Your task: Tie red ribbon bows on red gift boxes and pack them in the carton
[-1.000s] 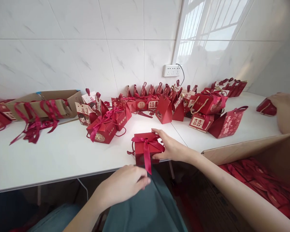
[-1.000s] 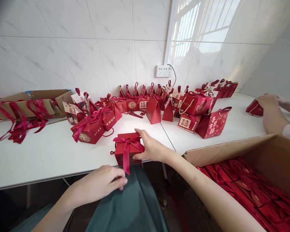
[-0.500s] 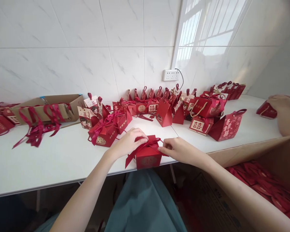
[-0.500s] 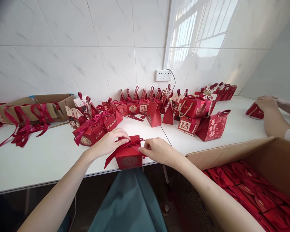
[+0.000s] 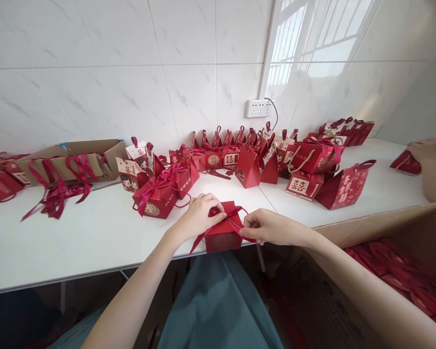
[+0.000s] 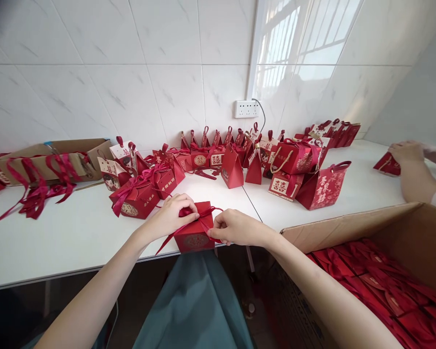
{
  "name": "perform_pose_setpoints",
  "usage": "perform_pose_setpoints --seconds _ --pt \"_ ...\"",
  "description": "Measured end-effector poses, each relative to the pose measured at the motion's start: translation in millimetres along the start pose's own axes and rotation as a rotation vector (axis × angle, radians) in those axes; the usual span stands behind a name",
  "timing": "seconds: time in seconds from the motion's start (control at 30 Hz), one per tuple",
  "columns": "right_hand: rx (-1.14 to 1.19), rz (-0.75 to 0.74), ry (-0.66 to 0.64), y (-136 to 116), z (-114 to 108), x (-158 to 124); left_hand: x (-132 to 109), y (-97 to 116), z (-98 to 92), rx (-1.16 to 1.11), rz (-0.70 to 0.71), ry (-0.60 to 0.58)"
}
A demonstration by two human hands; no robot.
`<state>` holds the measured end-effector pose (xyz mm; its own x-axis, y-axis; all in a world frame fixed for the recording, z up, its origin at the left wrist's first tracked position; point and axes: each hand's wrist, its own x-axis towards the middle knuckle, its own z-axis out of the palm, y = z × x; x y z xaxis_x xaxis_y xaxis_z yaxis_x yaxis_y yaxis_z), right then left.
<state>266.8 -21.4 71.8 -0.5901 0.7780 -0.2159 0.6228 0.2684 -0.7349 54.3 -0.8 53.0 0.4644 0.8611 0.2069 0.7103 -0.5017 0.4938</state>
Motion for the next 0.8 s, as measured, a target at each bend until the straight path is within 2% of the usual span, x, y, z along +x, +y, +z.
perform_pose_setpoints --seconds 0.07,0.13,0.17,0.23,0.3,0.4,0.43,0.53,0.6,0.8 --pt "-0.006 0.025 -0.072 -3 -4 -4 0 0 0.0 0.001 -0.008 -0.001" --pt "-0.082 0.044 -0.079 -6 -7 -10 0 -1 0.0 -0.008 -0.008 0.004" --pt "-0.163 0.059 -0.025 -9 -6 -13 0 -1 0.1 -0.015 -0.007 0.006" --pt "-0.404 0.050 0.195 -17 2 -18 0 -1 0.8 -0.029 -0.008 0.007" --pt "-0.665 -0.151 0.408 -25 18 -19 2 0 2.1 -0.039 -0.029 0.002" --pt "-0.928 -0.655 0.547 -32 51 -7 5 4 5.2 -0.048 -0.107 0.017" --pt "-0.982 -0.751 0.597 -31 62 0 6 6 6.3 -0.049 -0.133 0.025" --pt "-1.064 -0.829 0.772 -23 84 22 7 10 8.9 -0.040 -0.170 0.039" --pt "-1.051 -0.879 0.830 -17 89 32 6 10 9.8 -0.037 -0.162 0.042" --pt "-0.971 -1.034 0.804 -11 77 25 5 6 11.1 -0.061 -0.121 0.057"
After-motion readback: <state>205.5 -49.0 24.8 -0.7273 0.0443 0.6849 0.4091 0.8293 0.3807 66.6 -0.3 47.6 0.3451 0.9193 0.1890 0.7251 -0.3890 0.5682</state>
